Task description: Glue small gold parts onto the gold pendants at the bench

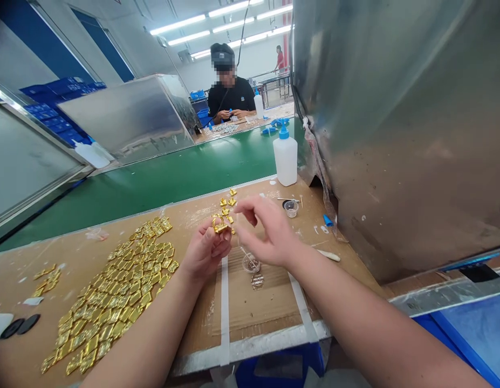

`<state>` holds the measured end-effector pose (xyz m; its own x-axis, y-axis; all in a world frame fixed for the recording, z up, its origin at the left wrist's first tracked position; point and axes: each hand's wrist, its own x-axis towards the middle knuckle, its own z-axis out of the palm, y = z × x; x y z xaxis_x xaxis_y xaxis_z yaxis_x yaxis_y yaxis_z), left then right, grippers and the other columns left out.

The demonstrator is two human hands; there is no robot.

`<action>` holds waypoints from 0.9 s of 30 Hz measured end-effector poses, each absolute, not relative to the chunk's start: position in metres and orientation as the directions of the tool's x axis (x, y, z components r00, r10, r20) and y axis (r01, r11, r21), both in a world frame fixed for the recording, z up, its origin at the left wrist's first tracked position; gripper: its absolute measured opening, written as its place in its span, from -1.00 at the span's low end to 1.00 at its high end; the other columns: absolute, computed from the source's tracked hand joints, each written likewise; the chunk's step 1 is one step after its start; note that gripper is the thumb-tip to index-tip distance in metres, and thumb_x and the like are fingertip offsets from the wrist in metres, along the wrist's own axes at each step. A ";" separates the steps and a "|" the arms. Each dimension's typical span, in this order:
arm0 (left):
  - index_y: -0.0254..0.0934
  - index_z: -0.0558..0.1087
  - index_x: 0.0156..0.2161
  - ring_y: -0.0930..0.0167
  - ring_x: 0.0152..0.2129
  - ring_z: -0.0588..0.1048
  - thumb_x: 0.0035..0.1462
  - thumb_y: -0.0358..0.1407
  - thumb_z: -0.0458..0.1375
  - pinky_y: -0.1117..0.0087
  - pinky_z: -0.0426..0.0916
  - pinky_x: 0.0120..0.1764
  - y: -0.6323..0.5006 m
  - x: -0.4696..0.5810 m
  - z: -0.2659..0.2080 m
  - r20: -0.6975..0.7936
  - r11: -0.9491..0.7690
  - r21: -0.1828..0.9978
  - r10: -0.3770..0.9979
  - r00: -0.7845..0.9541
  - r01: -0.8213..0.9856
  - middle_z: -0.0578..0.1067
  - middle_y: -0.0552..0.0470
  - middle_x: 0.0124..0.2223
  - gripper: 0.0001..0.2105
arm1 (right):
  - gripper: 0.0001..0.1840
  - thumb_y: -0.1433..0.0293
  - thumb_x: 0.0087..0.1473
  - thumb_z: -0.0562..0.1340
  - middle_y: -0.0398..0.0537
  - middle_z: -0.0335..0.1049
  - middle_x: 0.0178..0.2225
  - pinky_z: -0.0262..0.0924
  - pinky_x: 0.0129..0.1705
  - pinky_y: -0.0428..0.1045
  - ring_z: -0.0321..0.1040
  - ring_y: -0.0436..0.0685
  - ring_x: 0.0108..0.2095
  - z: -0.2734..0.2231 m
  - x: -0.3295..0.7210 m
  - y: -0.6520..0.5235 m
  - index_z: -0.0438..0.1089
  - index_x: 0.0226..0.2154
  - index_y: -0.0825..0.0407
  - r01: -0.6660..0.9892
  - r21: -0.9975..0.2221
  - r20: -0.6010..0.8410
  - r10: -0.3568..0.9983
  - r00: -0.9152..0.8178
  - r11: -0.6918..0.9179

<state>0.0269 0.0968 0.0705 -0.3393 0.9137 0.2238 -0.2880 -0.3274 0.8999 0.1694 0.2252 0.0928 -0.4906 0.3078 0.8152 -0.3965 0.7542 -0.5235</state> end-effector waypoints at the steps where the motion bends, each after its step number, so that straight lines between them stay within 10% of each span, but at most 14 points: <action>1: -0.29 0.54 -0.29 0.70 -0.73 0.06 0.09 0.06 0.42 0.59 -0.03 -0.67 0.097 0.026 0.072 0.243 -0.350 0.897 0.901 -0.360 -0.270 0.43 0.12 -0.42 -0.59 | -0.87 0.42 0.29 0.23 -0.15 0.35 -0.34 0.19 -0.25 0.04 0.28 0.07 -0.36 0.092 0.169 0.226 0.36 -0.10 -0.05 -0.395 -0.570 0.797 0.366 -0.481 0.720; 12: -0.17 0.63 -0.10 0.53 -0.51 0.37 0.15 -0.27 0.43 0.47 0.27 -0.44 0.089 0.020 0.077 0.642 -0.312 0.711 0.655 -0.398 0.631 0.55 0.05 -0.28 -0.79 | -0.58 0.32 0.36 0.18 -0.16 0.27 -0.30 0.18 -0.28 0.02 0.21 0.06 -0.35 0.077 0.154 0.234 0.25 0.23 -0.16 -0.390 -0.849 0.528 0.573 -0.627 0.356; 20: -0.14 0.63 -0.05 0.50 -0.50 0.36 0.20 -0.25 0.39 0.44 0.28 -0.42 0.090 0.022 0.080 0.644 -0.301 0.713 0.639 -0.421 0.633 0.58 0.01 -0.20 -0.79 | -0.61 0.07 0.26 0.29 -0.22 0.28 -0.51 0.11 -0.36 -0.03 0.17 -0.01 -0.46 0.091 0.154 0.232 0.43 -0.40 0.03 -0.232 -0.949 0.308 0.469 -0.828 0.213; 27: -0.15 0.63 0.00 0.49 -0.51 0.34 0.21 -0.20 0.38 0.43 0.24 -0.43 0.090 0.024 0.081 0.575 -0.284 0.775 0.687 -0.445 0.565 0.60 -0.01 -0.17 -0.73 | -0.58 0.04 0.25 0.30 -0.24 0.25 -0.55 0.08 -0.43 -0.06 0.16 -0.04 -0.51 0.088 0.153 0.227 0.40 -0.43 0.03 -0.238 -0.964 0.267 0.407 -0.873 0.122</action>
<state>0.0240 0.0897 0.0809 -0.4447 0.6865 0.5752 0.5645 -0.2837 0.7751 0.1534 0.2270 0.0883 -0.8734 0.4070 0.2674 -0.2383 0.1217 -0.9636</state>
